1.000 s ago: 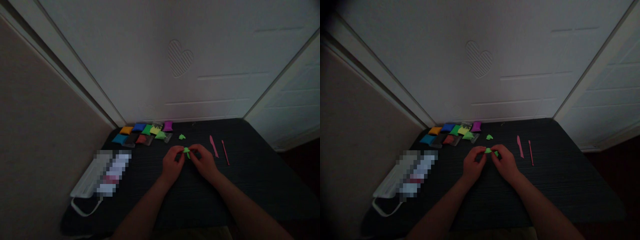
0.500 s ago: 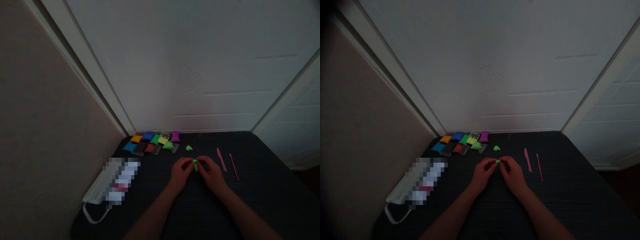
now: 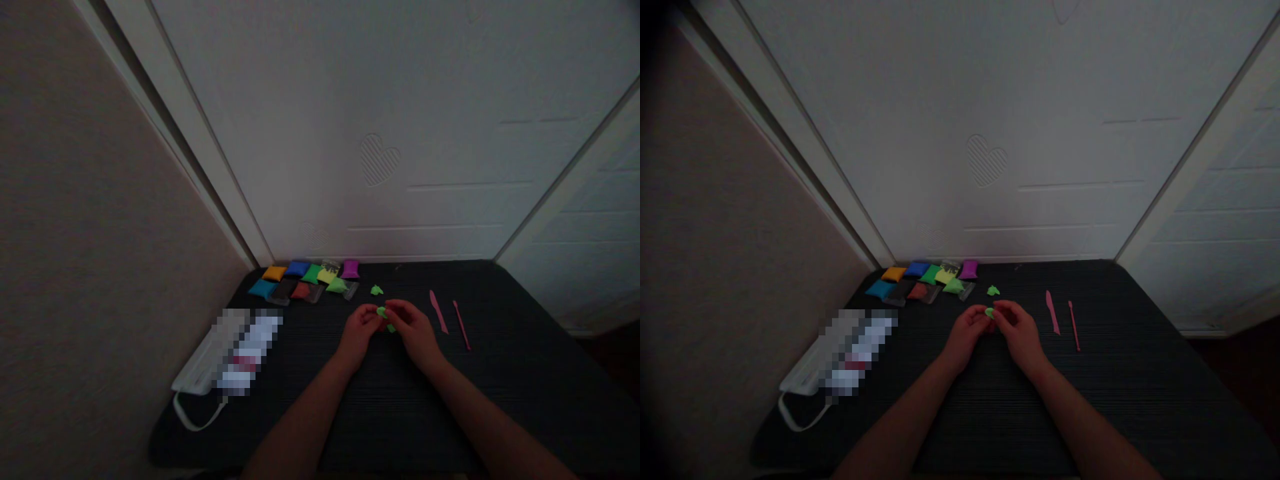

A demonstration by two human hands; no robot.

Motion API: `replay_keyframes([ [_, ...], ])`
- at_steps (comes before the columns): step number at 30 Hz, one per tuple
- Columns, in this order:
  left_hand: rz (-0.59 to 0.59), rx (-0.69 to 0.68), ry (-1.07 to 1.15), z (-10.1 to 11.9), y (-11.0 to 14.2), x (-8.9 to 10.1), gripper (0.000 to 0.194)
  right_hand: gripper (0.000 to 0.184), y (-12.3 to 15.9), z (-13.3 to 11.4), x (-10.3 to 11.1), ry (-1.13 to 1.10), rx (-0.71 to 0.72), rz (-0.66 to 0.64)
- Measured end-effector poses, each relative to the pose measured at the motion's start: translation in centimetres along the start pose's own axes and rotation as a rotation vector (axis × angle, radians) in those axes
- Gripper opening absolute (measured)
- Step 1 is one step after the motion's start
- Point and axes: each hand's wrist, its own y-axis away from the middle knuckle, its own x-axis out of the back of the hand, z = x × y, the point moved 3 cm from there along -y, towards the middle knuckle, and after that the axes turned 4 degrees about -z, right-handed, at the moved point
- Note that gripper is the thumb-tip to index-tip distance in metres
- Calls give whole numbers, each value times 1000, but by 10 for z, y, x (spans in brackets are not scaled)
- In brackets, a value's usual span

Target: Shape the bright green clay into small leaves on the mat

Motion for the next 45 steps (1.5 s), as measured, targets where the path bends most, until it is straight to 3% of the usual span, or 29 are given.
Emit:
replay_keyframes([
  [4, -35, -29, 11, 6, 1, -2, 22, 23, -5, -14, 0, 90, 92, -86],
  [8, 11, -47, -1, 8, -1, 2, 25, 27, -13, -18, 2, 171, 133, -124],
  [15, 65, -121, -171, 3, -4, 9, 25, 20, -8, -14, 4, 327, 222, -78],
  [23, 59, -151, -296, 3, -1, 2, 25, 19, -7, -4, 11, 247, 109, -71],
  [33, 79, -200, -449, 6, 1, 2, 25, 12, -6, -10, 12, 299, 175, -23],
  [45, 207, -272, -606, 12, 5, 0, 21, 11, -2, -10, 12, 393, 229, 67],
])
